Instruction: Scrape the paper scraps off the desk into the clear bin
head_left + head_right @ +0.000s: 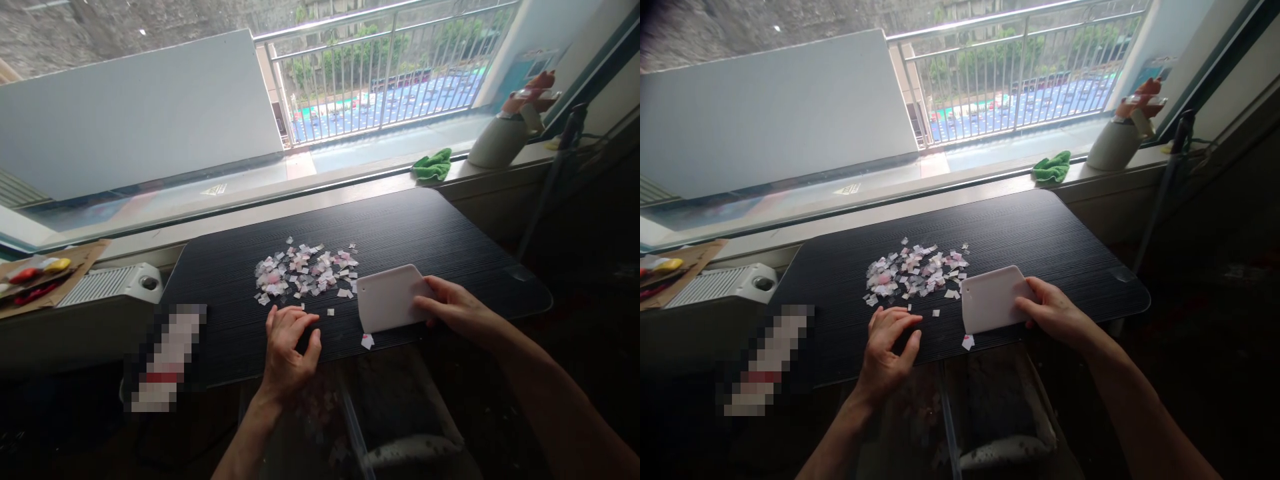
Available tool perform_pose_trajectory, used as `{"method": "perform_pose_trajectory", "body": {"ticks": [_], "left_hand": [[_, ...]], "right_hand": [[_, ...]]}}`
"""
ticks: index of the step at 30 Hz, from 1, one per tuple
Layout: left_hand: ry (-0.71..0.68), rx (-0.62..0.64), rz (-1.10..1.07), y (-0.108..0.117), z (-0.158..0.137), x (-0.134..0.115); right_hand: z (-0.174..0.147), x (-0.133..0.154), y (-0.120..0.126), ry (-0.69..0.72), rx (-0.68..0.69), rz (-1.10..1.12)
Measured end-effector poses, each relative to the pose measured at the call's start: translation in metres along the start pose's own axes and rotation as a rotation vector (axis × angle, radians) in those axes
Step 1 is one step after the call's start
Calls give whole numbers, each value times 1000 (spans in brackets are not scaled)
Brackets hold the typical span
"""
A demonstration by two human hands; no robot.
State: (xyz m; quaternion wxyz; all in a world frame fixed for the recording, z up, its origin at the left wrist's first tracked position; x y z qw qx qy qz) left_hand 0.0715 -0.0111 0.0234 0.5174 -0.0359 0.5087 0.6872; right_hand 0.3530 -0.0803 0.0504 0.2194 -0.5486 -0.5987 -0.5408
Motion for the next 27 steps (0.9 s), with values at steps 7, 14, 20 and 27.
{"method": "perform_pose_trajectory", "body": {"ticks": [7,14,20,27], "left_hand": [[14,-2,-4,0,1,-1],[14,4,2,0,1,-1],[7,3,23,0,0,-1],[-3,-9,24,0,0,-1]], "right_hand": [[-3,-2,-3,12,60,29],[-12,1,8,50,94,-19],[8,3,1,185,-187,43],[25,11,-15,264,-179,-43]]}}
Point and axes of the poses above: each hand's wrist, its own z-axis towards the middle knuckle, its own y-axis out of the back of the hand, x = y × z, the point moved 1 cm from there along z, towards the middle knuckle, and after that the axes turned 10 degrees about -z, right-handed, at the moved point
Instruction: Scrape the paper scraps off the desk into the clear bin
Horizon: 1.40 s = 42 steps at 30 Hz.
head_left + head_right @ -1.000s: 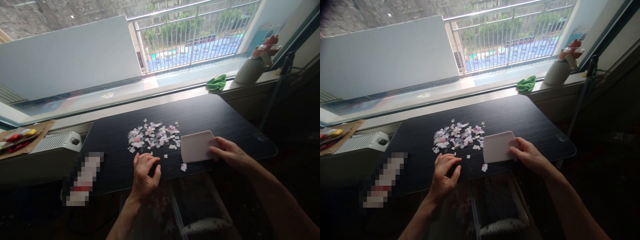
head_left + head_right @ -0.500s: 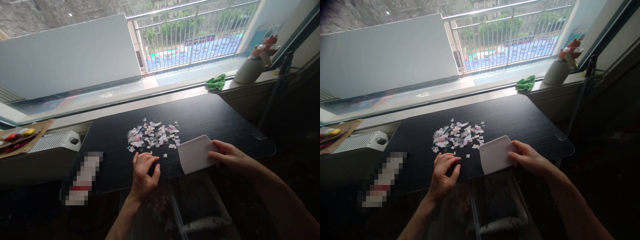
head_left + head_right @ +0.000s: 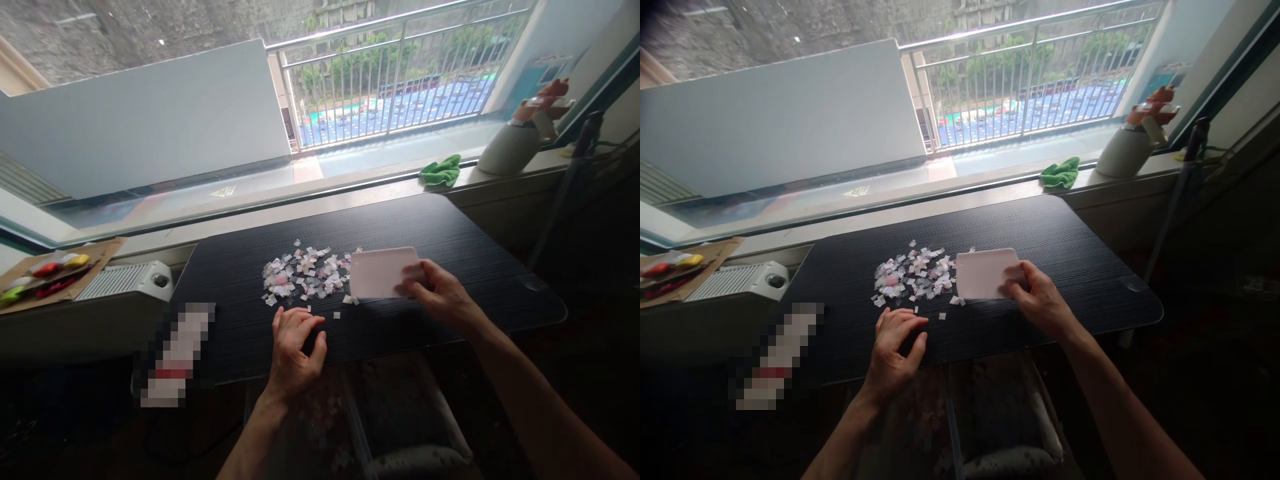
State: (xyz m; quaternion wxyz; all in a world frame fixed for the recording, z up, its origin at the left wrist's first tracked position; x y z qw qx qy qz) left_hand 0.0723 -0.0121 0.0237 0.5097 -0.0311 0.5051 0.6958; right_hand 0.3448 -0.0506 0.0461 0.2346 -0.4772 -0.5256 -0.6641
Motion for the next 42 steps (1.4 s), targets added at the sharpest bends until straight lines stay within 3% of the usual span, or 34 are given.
{"method": "perform_pose_trajectory", "body": {"ticks": [6,11,15,19,24,29,34,39,42], "left_hand": [[2,7,-6,0,0,0],[2,4,-12,0,0,0],[4,-4,-11,-1,0,1],[14,-11,-19,0,0,1],[2,6,-26,0,0,0],[-11,3,-14,0,0,2],[-21,2,-1,0,0,1],[-57,60,29,2,0,-13],[-54,142,8,-1,0,-25]], "right_hand": [[-3,4,5,-14,23,2],[5,5,-20,62,130,125],[10,1,-31,97,191,80],[5,-6,-5,36,179,-29],[-3,-13,29,-78,98,52],[1,-15,26,-159,99,123],[-4,-14,29,-192,248,140],[-13,-19,42,-224,100,131],[-20,-22,42,-251,122,124]]}}
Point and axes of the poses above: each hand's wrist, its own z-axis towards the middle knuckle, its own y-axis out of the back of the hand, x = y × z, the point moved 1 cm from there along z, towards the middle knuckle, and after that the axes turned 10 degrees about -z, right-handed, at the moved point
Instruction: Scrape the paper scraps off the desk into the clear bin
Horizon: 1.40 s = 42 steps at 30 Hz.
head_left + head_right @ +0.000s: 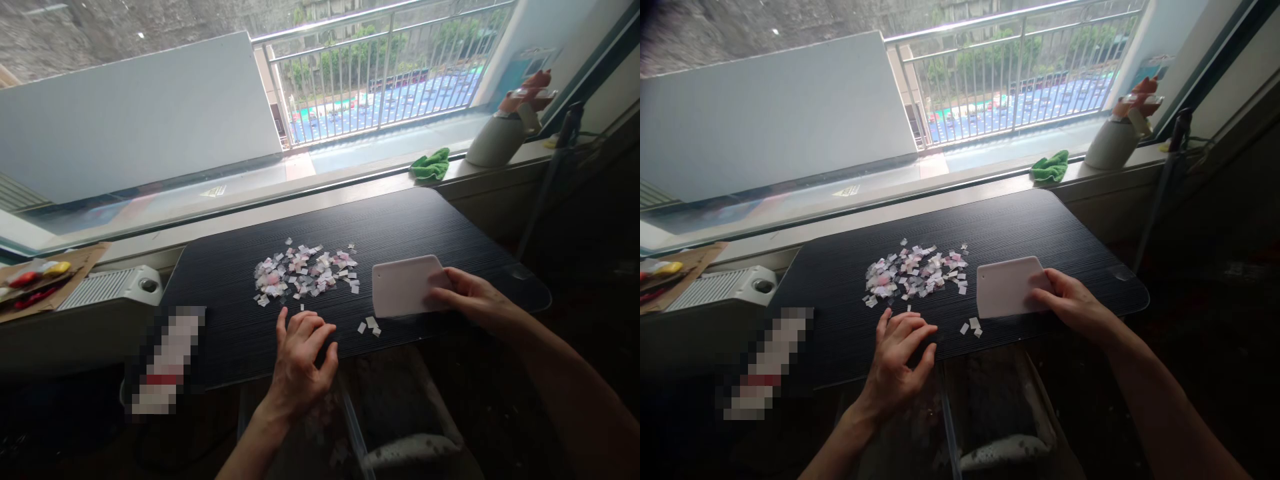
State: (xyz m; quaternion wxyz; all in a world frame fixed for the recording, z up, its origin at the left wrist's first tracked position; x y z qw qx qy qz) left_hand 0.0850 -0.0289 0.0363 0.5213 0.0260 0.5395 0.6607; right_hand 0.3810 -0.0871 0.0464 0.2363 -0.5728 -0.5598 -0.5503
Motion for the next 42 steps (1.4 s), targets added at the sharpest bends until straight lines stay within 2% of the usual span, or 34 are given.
{"method": "perform_pose_trajectory", "body": {"ticks": [4,9,13,18,25,30,36,42], "left_hand": [[-3,100,9,-10,1,-8],[-12,134,35,-20,3,-12],[-36,158,35,-23,2,-17],[-67,175,11,-23,-2,-22],[-20,155,17,-22,1,-23],[-32,190,22,-22,1,-24],[-51,174,18,-24,-1,-26],[-104,173,3,-26,-5,-31]], "right_hand": [[-5,0,-5,13,69,-10],[-2,0,-10,54,12,11],[-4,-4,-15,45,101,13],[-13,-5,-12,75,136,8],[-9,-2,-15,68,74,65],[-10,-3,-16,73,146,44],[-18,-8,-5,33,49,8],[-24,-13,-4,50,111,1]]}}
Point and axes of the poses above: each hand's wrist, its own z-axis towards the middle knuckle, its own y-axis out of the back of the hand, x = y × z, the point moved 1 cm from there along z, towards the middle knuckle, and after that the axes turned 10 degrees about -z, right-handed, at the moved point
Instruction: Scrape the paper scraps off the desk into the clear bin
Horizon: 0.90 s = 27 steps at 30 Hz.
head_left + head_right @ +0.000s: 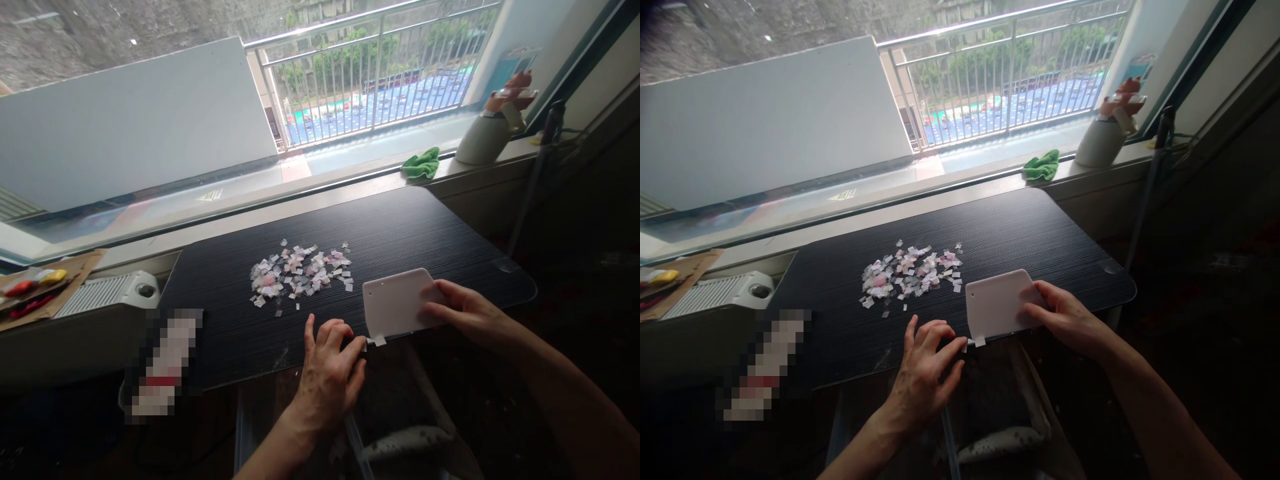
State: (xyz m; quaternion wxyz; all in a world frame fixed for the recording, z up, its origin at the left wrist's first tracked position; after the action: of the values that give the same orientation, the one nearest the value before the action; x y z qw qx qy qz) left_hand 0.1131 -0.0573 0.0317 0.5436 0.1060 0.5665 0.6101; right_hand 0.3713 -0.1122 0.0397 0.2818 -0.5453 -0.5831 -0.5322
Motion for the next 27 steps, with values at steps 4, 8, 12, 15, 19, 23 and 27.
{"method": "perform_pose_trajectory", "body": {"ticks": [4,8,12,15,19,23,27], "left_hand": [[-9,-14,-8,2,-4,-1],[2,-25,-8,1,-6,-2],[-24,8,-29,3,-6,-6],[-25,-25,-23,11,-4,0],[68,-166,48,26,-1,24],[116,-249,105,28,-3,48],[120,-298,103,23,-9,54]], "right_hand": [[-3,2,0,-3,-11,-21],[-2,4,-2,-4,-7,-12],[-3,4,-4,-4,14,-15],[0,2,0,5,-40,4],[19,2,6,68,-270,-7],[49,9,-3,147,-369,-43],[64,17,-15,205,-371,-74]]}}
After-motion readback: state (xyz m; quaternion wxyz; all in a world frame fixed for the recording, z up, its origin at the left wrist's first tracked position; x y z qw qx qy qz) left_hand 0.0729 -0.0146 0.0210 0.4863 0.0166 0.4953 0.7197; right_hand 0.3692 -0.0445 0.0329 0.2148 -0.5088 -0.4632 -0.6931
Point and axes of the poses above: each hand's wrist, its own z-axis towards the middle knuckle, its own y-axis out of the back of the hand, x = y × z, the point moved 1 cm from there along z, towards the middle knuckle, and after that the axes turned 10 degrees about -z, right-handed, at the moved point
